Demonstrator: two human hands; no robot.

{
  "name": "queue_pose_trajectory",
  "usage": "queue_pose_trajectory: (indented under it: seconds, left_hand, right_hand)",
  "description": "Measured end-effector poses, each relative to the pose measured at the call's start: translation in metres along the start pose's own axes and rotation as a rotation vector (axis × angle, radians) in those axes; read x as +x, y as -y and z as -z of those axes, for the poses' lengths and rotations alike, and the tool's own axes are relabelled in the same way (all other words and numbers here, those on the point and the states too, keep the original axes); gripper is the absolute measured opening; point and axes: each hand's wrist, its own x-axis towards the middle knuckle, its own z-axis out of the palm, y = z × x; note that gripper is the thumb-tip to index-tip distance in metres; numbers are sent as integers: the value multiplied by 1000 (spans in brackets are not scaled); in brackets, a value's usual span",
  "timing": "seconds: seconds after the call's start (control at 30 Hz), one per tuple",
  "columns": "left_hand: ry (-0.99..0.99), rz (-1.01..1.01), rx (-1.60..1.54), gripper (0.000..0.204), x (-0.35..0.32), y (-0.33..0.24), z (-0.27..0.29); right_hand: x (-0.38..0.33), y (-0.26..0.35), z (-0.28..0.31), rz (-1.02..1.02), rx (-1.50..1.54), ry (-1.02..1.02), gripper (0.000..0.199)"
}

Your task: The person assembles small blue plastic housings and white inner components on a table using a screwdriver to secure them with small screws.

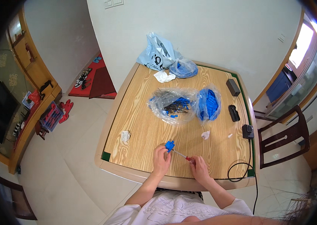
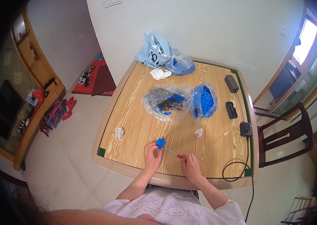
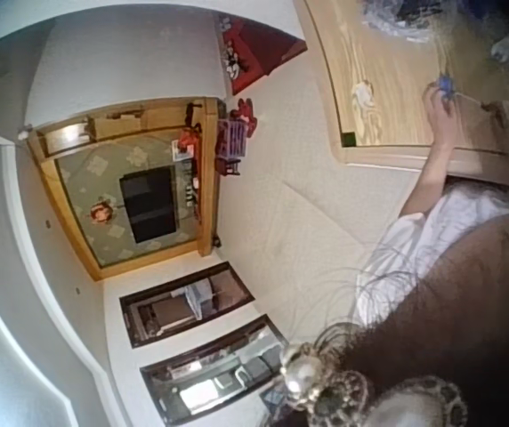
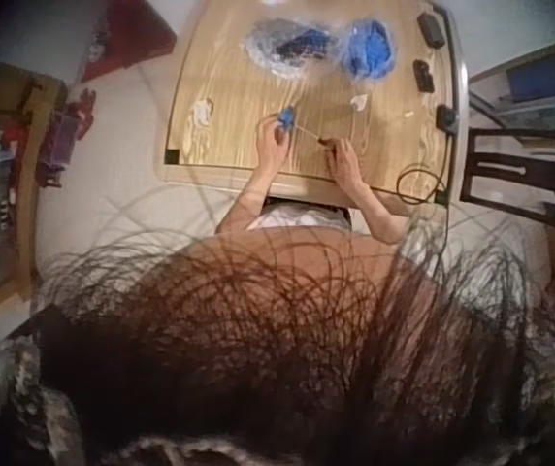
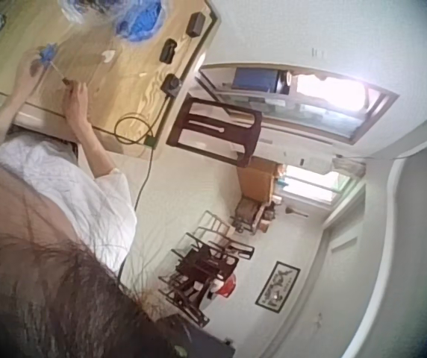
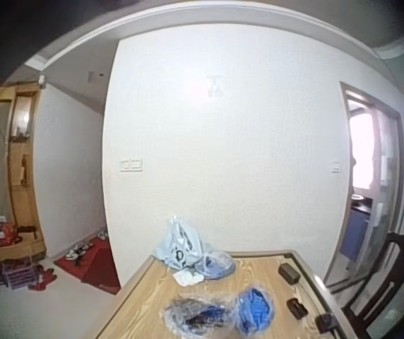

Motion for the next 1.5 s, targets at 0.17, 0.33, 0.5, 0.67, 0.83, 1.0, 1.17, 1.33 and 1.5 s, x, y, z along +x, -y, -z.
queue_pose_trajectory:
  seconds: [0.17,0.33,0.5,0.67,0.83,1.0,1.17,1.33,1.5]
  left_hand:
    - [-105,-64,-5,30,-1,-6,2]
    - [-74,0,-59,31,7,-4,3]
    - [139,232,-55,30,6,5,-5]
    - [149,97,117,31,8,3,-13]
    - [168,110,98,30,7,6,-14]
    - [161,100,100,29,4,9,-16]
    - [172,121,88,27,6,8,-16]
    - [175,109,107,26,6,10,-16]
    - [183,110,117,25,6,10,-15]
  right_hand:
    - [-1,2,-2,-5,28,11,22]
    - [3,7,2,51,-3,1,22]
    - [7,0,6,-35,30,38,19]
    - [19,-5,23,16,-148,15,17]
    - [20,-6,28,-3,-61,102,19]
    - [23,10,34,1,-185,103,24]
    - [21,-1,31,-4,30,143,26]
    - [31,-3,36,-318,282,342,24]
    - [38,-9,34,-441,590,368,27]
